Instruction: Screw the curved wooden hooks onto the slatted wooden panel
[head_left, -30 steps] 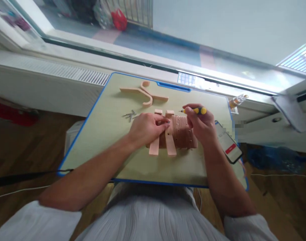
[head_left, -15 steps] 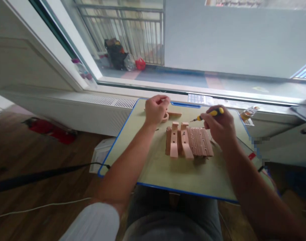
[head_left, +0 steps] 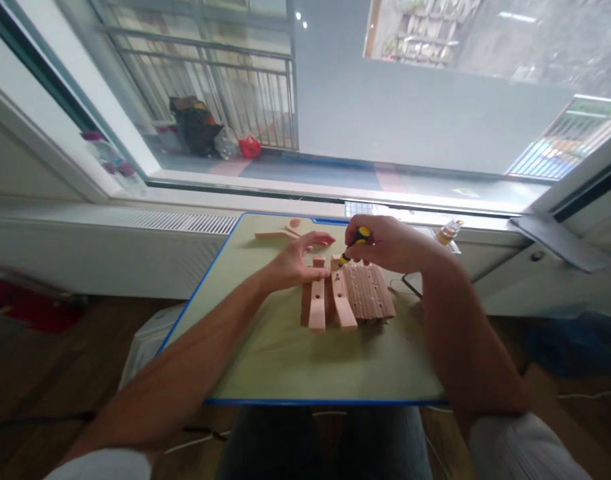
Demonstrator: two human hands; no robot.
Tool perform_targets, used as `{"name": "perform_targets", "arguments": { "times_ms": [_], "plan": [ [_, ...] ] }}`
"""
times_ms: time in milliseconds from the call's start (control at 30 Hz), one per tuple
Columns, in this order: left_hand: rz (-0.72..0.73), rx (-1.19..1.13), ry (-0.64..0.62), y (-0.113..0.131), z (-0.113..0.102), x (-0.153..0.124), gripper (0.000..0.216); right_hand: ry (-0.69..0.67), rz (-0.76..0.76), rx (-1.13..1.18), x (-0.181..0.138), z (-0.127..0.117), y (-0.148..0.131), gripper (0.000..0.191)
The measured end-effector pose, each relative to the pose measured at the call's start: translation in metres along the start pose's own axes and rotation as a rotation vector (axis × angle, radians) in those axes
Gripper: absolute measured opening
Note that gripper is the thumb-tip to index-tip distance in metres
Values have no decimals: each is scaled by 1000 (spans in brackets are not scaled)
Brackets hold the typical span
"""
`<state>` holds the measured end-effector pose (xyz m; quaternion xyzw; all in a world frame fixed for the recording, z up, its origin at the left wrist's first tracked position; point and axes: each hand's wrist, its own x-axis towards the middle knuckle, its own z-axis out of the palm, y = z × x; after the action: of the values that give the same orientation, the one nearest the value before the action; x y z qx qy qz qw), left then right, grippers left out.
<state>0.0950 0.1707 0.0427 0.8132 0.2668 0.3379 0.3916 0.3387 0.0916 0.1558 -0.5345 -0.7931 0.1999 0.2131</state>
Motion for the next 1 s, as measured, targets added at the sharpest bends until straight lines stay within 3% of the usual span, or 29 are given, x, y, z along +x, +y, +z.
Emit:
{"name": "perform_targets", "arguments": {
  "times_ms": [100, 167, 300, 433, 667, 1000],
  "plan": [
    [177, 202, 274, 11, 12, -15, 28, 47, -7, -48, 2, -1, 5, 9],
    [137, 297, 367, 26, 17, -22, 10, 52, -9, -56, 2, -4, 7, 8],
    [-150, 370, 170, 49, 20, -30, 17, 35, -12, -88, -4, -11, 7, 9],
    [-274, 494, 28, 43, 27, -31, 25, 9, -28, -100, -7, -13, 7, 9],
    [-350, 507, 117, 32, 46, -28, 20, -5, -40, -178, 0, -7, 11, 10],
    [-326, 410, 94, 19, 52, -19, 23, -70, -38, -149, 6, -3, 15, 9]
  ]
}}
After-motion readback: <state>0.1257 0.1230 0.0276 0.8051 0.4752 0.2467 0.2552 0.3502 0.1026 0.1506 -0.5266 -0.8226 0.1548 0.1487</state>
